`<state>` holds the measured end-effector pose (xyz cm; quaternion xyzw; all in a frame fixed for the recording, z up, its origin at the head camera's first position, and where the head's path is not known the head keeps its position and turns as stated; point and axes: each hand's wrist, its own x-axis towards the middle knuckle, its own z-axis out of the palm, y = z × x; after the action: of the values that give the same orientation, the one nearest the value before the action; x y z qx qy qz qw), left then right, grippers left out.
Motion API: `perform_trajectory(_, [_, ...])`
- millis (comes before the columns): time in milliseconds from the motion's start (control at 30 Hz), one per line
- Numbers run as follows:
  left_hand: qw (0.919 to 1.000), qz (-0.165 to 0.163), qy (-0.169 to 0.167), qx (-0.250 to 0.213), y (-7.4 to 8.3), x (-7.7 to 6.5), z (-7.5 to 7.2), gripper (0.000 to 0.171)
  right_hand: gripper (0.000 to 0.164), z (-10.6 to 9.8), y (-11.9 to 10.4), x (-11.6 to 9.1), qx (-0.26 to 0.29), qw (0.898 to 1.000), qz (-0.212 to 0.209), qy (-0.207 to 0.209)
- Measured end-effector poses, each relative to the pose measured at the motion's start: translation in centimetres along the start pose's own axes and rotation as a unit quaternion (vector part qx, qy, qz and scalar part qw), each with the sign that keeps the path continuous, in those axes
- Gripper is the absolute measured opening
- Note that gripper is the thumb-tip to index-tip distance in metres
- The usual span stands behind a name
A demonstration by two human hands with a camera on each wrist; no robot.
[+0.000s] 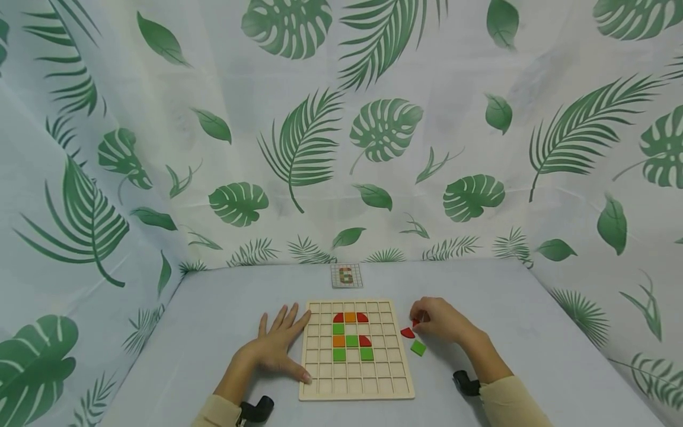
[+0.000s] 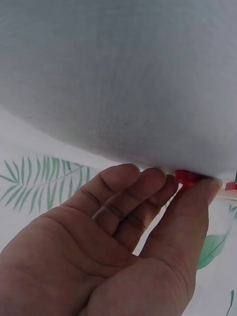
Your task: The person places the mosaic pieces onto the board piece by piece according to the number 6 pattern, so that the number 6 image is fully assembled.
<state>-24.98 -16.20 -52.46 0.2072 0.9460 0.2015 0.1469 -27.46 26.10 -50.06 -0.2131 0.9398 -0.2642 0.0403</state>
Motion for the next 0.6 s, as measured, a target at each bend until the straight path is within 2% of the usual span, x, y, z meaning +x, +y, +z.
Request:
perform_trajectory(367, [1.0, -0.001, 0.003, 0.003, 0.01, 0.12, 0.0, 0.142, 0.021, 0.2, -0.13, 0.14, -0.027, 0.999, -0.028, 0.014])
perform_trajectory(600, [1.0, 0.0, 0.0, -0.002, 0.08, 0.0, -0.02, 0.142, 0.023, 0.06, -0.08, 0.02, 0.001, 0.999, -0.042, 0.02])
